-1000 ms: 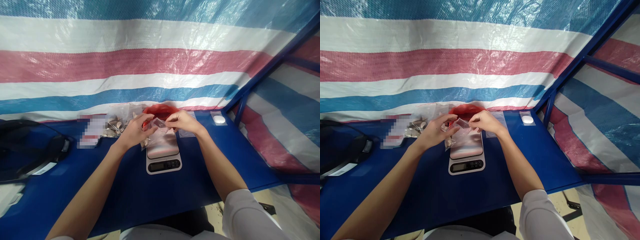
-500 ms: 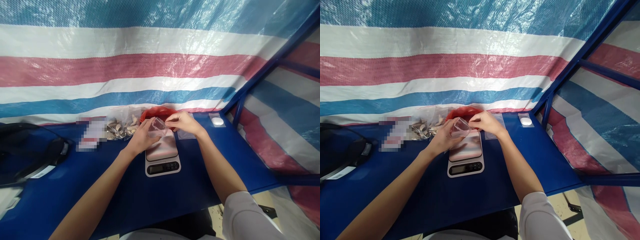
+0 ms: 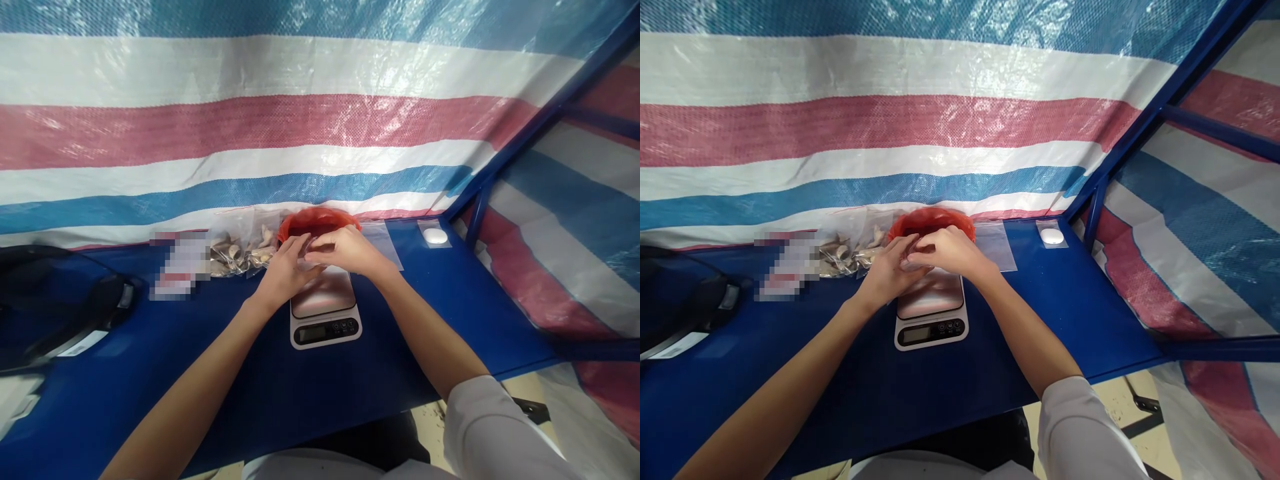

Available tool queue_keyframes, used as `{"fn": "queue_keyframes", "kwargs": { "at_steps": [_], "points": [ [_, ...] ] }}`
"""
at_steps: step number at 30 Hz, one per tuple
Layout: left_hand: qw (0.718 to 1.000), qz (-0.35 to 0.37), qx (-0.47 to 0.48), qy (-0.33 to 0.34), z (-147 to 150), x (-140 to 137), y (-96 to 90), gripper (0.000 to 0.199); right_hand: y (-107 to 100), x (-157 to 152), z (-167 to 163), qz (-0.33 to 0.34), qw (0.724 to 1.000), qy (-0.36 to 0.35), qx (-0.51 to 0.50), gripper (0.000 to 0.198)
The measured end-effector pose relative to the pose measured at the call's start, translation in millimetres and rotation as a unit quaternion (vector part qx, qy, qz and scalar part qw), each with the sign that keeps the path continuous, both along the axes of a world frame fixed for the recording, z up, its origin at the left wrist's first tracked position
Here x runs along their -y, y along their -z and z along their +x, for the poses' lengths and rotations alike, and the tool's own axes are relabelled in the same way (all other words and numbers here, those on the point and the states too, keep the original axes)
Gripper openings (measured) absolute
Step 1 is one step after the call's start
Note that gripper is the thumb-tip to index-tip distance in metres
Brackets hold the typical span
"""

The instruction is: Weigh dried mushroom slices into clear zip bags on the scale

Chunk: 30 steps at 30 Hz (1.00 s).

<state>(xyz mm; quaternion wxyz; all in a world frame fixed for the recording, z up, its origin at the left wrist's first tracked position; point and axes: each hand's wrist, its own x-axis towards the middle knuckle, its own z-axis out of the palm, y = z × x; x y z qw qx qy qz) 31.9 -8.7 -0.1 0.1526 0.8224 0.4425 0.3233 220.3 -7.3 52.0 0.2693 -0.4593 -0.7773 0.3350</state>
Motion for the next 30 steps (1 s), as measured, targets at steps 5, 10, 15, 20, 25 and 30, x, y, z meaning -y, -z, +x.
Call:
{"fn": "queue_keyframes", "kwargs": {
  "at_steps": [5,10,15,20,25,30],
  "points": [
    [1.0,0.006,0.0,0.003,0,1,-1.3,0.062,0,0,-2,0.07,0.994,0.01,0.082,0.022],
    [1.0,0.014,0.0,0.013,-1,-1,0.7,0.06,3,-1,0,0.077,0.995,0.017,0.058,0.023],
    [0.999,-0.039,0.008,0.012,-5,-3,-3.9,0.063,11,-8,11,-0.033,0.991,-0.02,-0.127,0.018],
    [0.99,-0.136,0.01,0.046,-14,-3,-25.1,0.065,13,-13,23,-0.115,0.963,-0.069,-0.234,0.027],
    [0.975,-0.201,-0.059,0.068,-24,-5,-48.1,0.055,6,-11,34,-0.096,0.964,-0.051,-0.243,0.031],
    [0.963,-0.223,-0.118,0.097,-29,-10,-60.9,0.047,1,-12,42,-0.077,0.964,-0.046,-0.252,0.028]
  ]
}}
